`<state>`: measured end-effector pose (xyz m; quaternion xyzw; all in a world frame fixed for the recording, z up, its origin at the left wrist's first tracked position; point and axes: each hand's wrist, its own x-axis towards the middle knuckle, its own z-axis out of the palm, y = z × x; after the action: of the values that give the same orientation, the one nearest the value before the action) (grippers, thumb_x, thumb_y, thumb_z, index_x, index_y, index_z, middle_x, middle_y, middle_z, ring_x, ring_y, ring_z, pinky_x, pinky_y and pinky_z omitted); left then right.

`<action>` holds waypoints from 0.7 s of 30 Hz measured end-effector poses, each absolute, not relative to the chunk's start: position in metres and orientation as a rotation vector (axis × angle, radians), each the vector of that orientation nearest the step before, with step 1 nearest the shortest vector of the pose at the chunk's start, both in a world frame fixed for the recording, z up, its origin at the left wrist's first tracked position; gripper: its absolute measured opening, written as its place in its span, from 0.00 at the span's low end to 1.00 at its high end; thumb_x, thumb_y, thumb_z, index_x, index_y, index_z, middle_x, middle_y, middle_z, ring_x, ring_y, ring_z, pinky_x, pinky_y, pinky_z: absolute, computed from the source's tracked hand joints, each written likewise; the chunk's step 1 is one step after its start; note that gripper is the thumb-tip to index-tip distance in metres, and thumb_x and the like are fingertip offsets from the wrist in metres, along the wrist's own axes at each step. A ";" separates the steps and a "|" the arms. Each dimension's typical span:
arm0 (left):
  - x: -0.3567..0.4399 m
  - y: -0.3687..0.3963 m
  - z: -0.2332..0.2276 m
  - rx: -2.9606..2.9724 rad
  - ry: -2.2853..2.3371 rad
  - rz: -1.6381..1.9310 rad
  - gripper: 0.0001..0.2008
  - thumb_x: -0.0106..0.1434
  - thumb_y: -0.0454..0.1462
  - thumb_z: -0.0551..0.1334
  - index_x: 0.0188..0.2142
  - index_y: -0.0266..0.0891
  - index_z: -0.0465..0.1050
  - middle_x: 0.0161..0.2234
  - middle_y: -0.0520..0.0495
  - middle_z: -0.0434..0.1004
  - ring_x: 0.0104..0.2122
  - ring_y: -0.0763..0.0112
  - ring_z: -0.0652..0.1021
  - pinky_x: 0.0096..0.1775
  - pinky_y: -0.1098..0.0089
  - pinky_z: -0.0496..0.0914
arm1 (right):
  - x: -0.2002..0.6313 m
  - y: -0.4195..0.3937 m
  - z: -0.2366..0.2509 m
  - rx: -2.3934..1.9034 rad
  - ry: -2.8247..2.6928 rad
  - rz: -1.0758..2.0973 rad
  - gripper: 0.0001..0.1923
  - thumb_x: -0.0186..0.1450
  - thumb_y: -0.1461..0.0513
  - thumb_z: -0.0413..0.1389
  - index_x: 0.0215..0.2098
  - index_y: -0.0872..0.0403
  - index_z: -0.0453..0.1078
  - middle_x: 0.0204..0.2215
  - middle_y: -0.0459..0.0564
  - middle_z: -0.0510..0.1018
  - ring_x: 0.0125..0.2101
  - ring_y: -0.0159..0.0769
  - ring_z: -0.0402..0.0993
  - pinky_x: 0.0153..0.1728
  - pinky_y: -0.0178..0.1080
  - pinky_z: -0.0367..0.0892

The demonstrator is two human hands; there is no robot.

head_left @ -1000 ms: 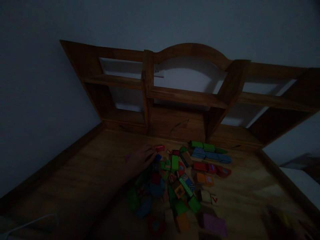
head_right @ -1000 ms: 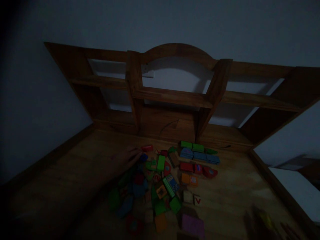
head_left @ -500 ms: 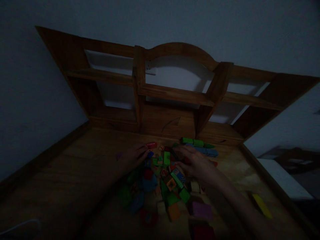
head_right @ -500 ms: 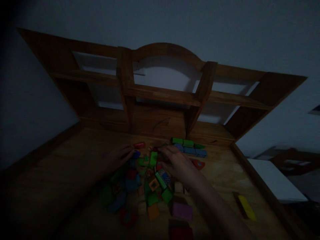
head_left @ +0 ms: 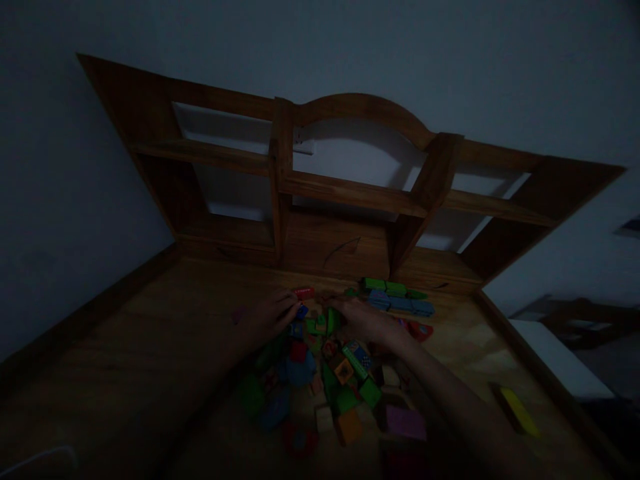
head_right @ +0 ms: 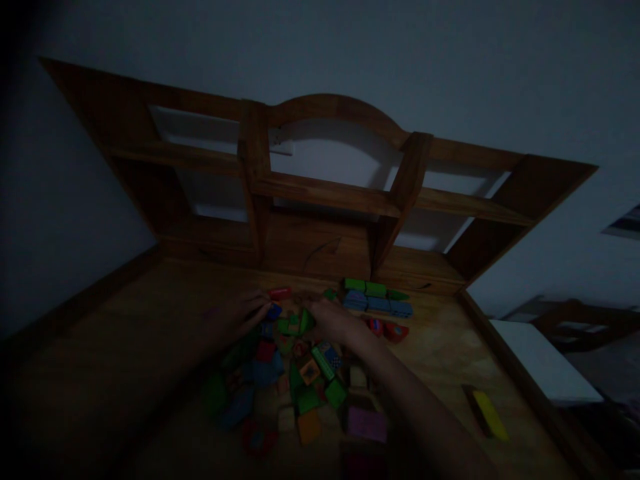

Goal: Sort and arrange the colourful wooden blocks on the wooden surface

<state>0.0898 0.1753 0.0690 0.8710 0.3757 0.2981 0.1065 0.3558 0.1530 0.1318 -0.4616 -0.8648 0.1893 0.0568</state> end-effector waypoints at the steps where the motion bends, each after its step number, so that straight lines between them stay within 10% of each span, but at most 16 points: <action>1: 0.090 0.175 0.068 2.563 1.108 0.888 0.14 0.75 0.40 0.49 0.46 0.40 0.73 0.47 0.44 0.74 0.47 0.65 0.75 0.50 0.62 0.70 | 0.356 0.152 0.132 -1.404 -2.619 0.572 0.34 0.55 0.65 0.68 0.60 0.52 0.68 0.51 0.55 0.79 0.50 0.46 0.76 0.48 0.40 0.69; 21: 0.086 0.186 0.054 2.590 1.079 0.951 0.14 0.74 0.42 0.52 0.45 0.41 0.75 0.47 0.45 0.75 0.47 0.65 0.77 0.49 0.64 0.73 | 0.515 0.181 0.155 -2.178 -1.664 0.061 0.27 0.64 0.49 0.61 0.52 0.60 0.72 0.44 0.61 0.82 0.45 0.48 0.79 0.41 0.39 0.70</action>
<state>0.0858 0.1860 0.0535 0.8708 0.3626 0.3198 0.0893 0.5151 0.1805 0.1550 -0.7785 -0.5950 0.0219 0.1986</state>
